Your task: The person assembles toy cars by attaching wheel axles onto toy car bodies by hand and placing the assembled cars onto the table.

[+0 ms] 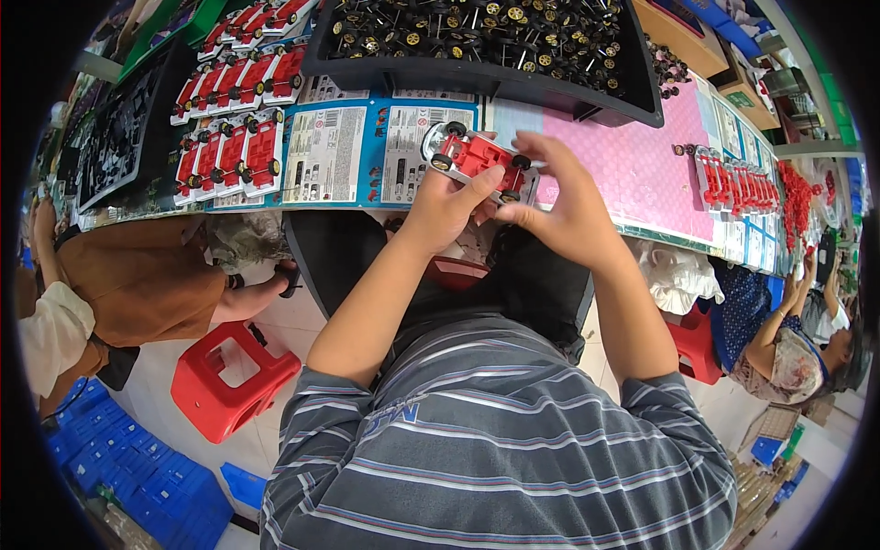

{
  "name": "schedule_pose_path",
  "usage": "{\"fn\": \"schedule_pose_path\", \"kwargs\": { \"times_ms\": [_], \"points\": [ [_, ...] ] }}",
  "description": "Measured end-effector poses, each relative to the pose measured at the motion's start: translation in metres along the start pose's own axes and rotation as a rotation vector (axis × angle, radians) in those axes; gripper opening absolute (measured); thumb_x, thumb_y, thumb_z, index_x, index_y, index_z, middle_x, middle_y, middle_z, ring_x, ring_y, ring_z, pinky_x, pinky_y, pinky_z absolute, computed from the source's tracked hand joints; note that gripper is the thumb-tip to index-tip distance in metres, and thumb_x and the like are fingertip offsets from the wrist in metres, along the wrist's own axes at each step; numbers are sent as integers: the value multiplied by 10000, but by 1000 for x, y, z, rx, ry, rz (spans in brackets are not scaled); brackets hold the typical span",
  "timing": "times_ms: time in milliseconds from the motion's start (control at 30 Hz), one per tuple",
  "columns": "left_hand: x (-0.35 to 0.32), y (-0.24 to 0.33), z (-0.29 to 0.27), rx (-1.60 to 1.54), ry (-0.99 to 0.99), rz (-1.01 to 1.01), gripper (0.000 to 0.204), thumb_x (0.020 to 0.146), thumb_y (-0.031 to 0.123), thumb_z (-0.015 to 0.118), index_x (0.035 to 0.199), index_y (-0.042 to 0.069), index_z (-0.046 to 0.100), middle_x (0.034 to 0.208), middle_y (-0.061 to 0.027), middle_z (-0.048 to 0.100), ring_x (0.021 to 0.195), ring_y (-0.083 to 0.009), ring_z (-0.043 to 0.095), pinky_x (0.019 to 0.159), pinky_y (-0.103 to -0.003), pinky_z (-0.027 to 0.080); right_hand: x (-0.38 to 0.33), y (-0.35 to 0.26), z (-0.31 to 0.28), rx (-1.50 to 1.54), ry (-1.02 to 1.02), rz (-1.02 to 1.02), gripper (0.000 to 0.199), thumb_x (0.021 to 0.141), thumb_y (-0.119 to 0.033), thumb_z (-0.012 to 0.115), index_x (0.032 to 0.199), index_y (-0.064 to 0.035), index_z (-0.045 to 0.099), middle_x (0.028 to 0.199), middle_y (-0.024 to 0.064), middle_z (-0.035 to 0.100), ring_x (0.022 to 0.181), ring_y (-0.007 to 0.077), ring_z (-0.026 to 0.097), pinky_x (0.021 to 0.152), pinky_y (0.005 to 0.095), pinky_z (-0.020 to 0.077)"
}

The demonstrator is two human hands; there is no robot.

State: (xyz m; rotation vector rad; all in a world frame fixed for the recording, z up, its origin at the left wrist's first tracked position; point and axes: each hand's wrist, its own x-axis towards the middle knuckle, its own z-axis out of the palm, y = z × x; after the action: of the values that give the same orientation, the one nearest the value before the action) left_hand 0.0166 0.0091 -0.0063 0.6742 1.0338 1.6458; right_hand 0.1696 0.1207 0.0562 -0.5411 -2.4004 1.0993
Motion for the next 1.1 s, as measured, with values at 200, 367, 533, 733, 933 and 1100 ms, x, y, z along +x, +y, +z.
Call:
{"fn": "schedule_pose_path", "kwargs": {
  "times_ms": [200,367,533,733,933,1100],
  "points": [
    [-21,7,-8,-23,75,43,397,965,300,713,1212,29,559,936,-33,645,687,-75,590,548,-226,468,-10,-7,24,15,-63,168,731,739,-97,890,1354,62,528,1250,184,633,1128,241,651,1017,384,512],
    [-61,5,-37,217,157,244,623,998,484,609,1338,-18,467,964,-78,647,659,-82,555,556,-206,426,12,-23,56,75,15,123,654,706,-140,901,1256,56,606,1114,196,688,1020,296,689,916,374,547],
    [-111,-51,-95,381,365,66,322,1027,234,597,1225,-20,588,838,-16,583,708,-44,515,608,-222,430,52,-37,110,-43,106,52,639,712,-193,899,1223,73,623,1069,209,704,927,286,711,823,355,567],
    [-114,-71,-118,659,427,59,256,980,168,631,1140,-32,634,988,-170,704,798,-247,669,738,-339,523,76,-59,159,-146,69,1,726,719,-188,874,1286,118,540,1208,288,614,1075,447,633,925,451,525],
    [-109,-64,-118,626,333,3,241,978,173,632,1108,-30,645,941,-163,695,757,-244,665,701,-334,517,74,-63,170,-147,17,4,724,735,-258,871,1282,99,559,1179,270,632,1096,436,628,940,454,515],
    [-105,-66,-122,662,279,82,208,971,164,625,1056,-25,639,876,-194,674,723,-298,661,678,-371,512,94,-69,192,-126,15,13,711,735,-267,866,1264,102,566,1161,276,633,1076,428,637,934,450,520]
  ]
}}
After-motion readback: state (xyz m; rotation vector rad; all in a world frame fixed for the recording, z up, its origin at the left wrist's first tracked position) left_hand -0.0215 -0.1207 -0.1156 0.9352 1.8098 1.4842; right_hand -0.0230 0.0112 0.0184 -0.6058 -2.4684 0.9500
